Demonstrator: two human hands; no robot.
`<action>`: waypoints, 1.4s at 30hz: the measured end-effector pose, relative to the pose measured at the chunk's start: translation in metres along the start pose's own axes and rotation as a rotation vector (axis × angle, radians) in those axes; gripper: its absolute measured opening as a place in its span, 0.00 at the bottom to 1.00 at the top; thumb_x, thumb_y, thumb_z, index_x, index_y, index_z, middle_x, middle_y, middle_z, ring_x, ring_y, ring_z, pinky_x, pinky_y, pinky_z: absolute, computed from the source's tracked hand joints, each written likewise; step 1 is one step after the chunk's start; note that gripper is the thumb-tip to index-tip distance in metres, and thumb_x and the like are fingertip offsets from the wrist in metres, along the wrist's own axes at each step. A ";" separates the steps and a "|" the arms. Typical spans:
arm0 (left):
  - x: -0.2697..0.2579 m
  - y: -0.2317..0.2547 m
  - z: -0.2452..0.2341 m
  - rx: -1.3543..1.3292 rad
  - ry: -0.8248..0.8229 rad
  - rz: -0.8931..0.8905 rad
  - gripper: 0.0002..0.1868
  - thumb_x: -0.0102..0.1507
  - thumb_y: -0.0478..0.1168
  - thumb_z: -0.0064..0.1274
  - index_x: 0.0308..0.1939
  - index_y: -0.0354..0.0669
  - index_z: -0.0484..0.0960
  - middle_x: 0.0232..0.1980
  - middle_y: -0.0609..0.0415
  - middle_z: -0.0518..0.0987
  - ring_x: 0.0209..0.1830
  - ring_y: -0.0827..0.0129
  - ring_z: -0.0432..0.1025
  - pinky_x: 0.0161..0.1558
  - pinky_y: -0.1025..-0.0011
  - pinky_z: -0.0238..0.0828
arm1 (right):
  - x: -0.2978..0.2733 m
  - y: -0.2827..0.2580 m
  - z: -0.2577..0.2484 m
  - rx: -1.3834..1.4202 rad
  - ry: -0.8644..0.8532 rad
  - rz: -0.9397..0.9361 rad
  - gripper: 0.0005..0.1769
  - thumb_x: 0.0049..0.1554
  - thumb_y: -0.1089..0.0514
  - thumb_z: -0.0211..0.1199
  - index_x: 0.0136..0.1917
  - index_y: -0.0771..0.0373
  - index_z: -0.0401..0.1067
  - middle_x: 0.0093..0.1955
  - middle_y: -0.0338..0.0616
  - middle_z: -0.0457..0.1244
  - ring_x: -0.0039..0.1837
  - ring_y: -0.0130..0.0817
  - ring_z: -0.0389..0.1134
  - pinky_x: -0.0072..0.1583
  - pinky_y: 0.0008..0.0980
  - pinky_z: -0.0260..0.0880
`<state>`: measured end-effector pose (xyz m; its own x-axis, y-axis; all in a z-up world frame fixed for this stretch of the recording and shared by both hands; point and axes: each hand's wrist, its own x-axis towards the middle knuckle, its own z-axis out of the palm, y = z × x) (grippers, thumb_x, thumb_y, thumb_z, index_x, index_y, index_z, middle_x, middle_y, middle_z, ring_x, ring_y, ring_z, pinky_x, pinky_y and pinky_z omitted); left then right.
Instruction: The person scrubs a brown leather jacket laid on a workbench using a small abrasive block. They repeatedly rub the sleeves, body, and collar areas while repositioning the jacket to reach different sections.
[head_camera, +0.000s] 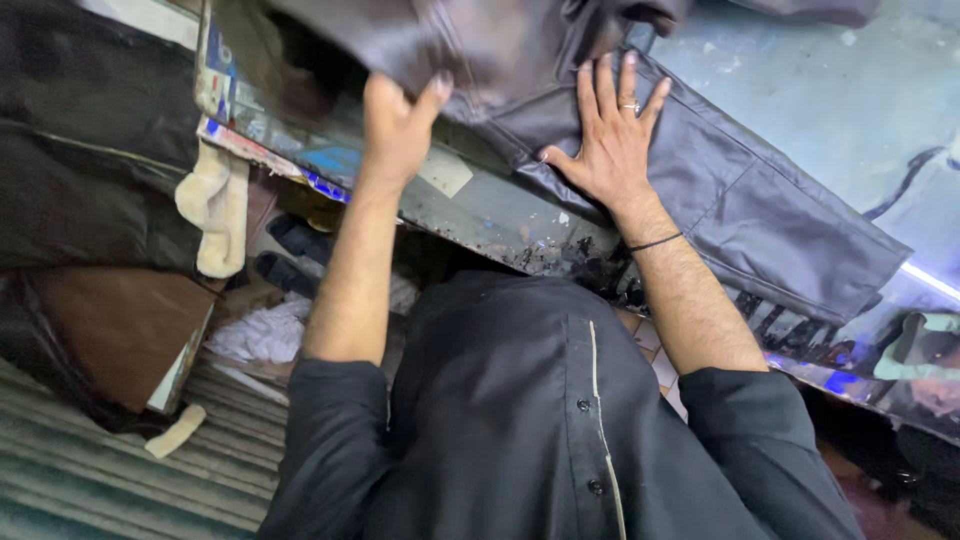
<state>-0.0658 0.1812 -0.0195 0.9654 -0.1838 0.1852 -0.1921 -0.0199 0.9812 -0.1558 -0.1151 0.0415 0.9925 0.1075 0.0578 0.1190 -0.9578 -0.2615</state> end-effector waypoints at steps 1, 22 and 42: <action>-0.013 -0.012 -0.015 -0.169 -0.090 0.011 0.10 0.70 0.23 0.60 0.55 0.26 0.81 0.53 0.44 0.82 0.51 0.61 0.78 0.59 0.64 0.73 | 0.000 -0.002 0.000 -0.025 -0.014 0.008 0.68 0.58 0.10 0.43 0.83 0.72 0.54 0.84 0.65 0.45 0.85 0.68 0.34 0.71 0.80 0.15; 0.012 0.047 0.147 0.883 -0.828 0.447 0.42 0.66 0.56 0.58 0.79 0.43 0.63 0.84 0.44 0.50 0.85 0.49 0.45 0.82 0.50 0.40 | -0.072 0.045 0.007 -0.213 0.029 -0.042 0.50 0.70 0.23 0.41 0.84 0.65 0.57 0.88 0.54 0.45 0.89 0.52 0.29 0.80 0.61 0.16; 0.014 0.061 0.153 1.090 -0.785 0.510 0.43 0.66 0.61 0.58 0.82 0.53 0.62 0.85 0.45 0.51 0.82 0.52 0.51 0.78 0.46 0.42 | -0.215 0.139 -0.053 -0.034 0.061 0.477 0.49 0.66 0.31 0.57 0.87 0.64 0.54 0.89 0.70 0.37 0.87 0.69 0.26 0.74 0.79 0.14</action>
<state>-0.0913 0.0268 0.0344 0.4748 -0.8775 0.0676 -0.8648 -0.4509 0.2210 -0.3543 -0.2859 0.0433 0.9327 -0.3605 -0.0044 -0.3509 -0.9048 -0.2413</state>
